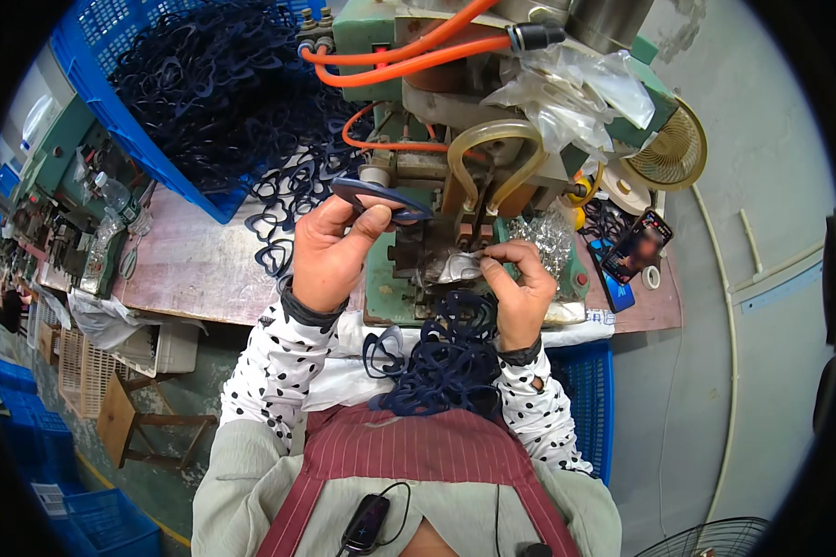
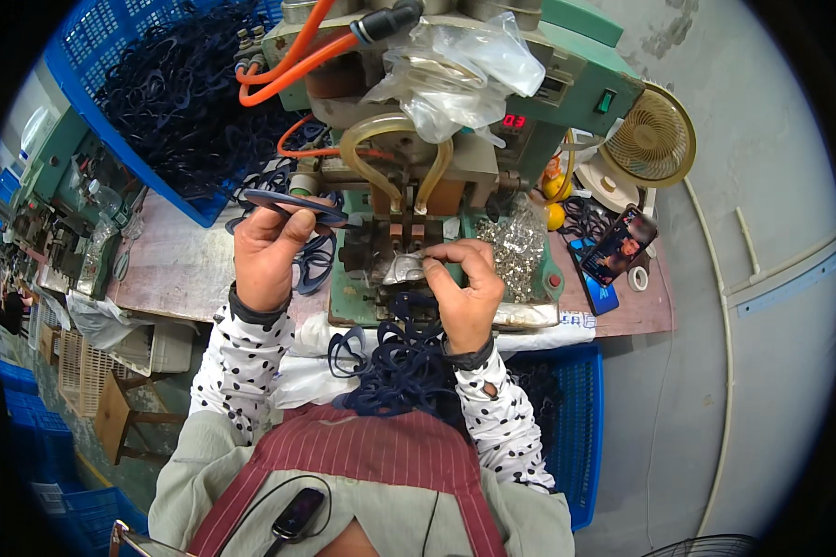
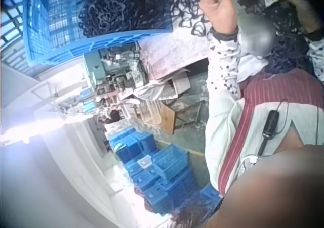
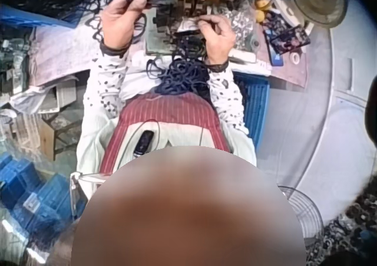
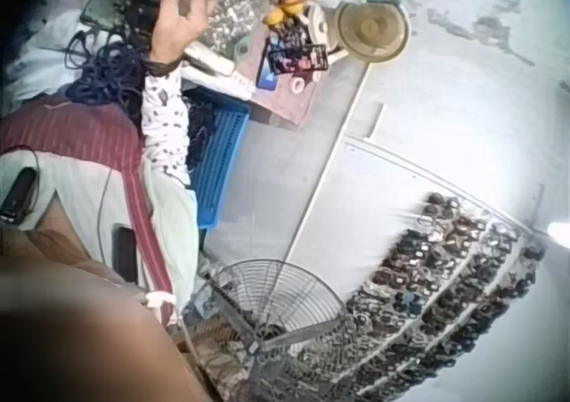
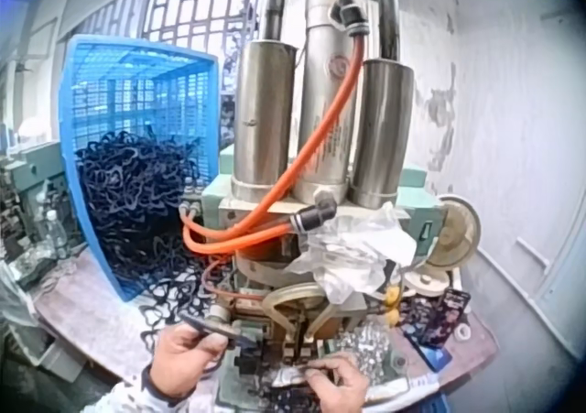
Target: The person repeatedly picks up dark blue rubber loops and small metal pins, inserts the pins into the loops, and places the assembled units on the work surface. The process is continuous and repetitive throughout the clip.
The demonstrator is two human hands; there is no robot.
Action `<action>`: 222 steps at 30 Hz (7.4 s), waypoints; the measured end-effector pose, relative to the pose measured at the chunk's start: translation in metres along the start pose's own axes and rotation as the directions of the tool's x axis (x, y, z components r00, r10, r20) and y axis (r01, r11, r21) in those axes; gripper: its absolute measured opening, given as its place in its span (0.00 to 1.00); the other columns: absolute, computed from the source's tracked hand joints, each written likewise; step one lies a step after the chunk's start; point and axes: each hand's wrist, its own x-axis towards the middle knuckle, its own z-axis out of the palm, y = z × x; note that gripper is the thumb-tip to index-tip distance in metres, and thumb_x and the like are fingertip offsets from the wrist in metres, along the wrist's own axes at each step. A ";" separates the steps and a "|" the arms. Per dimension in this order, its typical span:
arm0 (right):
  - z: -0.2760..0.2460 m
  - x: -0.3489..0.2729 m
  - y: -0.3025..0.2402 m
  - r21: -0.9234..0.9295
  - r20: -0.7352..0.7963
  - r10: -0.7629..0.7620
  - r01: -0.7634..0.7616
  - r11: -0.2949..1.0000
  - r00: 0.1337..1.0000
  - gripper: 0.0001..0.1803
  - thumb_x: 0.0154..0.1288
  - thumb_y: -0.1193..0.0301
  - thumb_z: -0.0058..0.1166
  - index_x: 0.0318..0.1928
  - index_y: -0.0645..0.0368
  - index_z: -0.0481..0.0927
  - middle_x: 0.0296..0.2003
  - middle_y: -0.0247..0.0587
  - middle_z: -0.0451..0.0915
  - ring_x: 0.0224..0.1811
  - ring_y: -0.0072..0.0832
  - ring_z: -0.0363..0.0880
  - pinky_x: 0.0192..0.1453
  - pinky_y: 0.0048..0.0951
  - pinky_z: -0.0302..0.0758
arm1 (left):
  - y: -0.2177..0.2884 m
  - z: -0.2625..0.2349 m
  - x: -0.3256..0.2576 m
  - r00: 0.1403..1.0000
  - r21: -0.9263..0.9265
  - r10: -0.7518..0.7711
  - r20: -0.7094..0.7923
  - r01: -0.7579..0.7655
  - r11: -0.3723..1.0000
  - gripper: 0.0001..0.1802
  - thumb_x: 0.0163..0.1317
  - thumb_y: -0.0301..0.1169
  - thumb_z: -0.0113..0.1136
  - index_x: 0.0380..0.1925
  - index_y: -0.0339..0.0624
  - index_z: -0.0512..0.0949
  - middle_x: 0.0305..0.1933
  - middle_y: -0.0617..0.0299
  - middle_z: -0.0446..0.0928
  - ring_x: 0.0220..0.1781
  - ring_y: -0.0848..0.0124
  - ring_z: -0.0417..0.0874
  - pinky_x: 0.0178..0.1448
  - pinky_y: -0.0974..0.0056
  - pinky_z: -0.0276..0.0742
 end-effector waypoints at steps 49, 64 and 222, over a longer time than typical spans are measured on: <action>0.000 0.015 -0.007 -0.223 0.066 0.018 -0.003 0.975 0.998 0.21 0.53 0.77 0.64 0.50 0.63 0.76 0.39 0.41 0.84 0.40 0.33 0.82 0.53 0.31 0.72 | -0.030 0.046 -0.055 0.498 0.313 0.662 0.560 -0.867 0.387 0.18 0.53 0.27 0.61 0.46 0.36 0.81 0.49 0.54 0.82 0.49 0.61 0.84 0.56 0.56 0.79; -0.104 0.009 0.110 -0.726 -0.043 0.029 -0.051 0.686 0.999 0.14 0.57 0.66 0.66 0.42 0.58 0.83 0.35 0.44 0.84 0.40 0.40 0.81 0.47 0.39 0.74 | -0.041 0.053 -0.048 0.577 0.269 0.556 0.599 -0.799 0.538 0.20 0.52 0.25 0.66 0.48 0.36 0.82 0.51 0.50 0.82 0.49 0.60 0.86 0.59 0.52 0.79; 0.006 0.020 -0.012 0.045 0.162 0.288 -0.299 0.953 0.944 0.31 0.48 0.77 0.69 0.52 0.67 0.67 0.32 0.37 0.82 0.31 0.17 0.71 0.37 0.21 0.70 | -0.015 0.010 -0.041 0.641 0.427 0.576 0.507 -0.767 0.478 0.22 0.50 0.22 0.64 0.49 0.39 0.79 0.49 0.55 0.82 0.48 0.62 0.85 0.55 0.54 0.76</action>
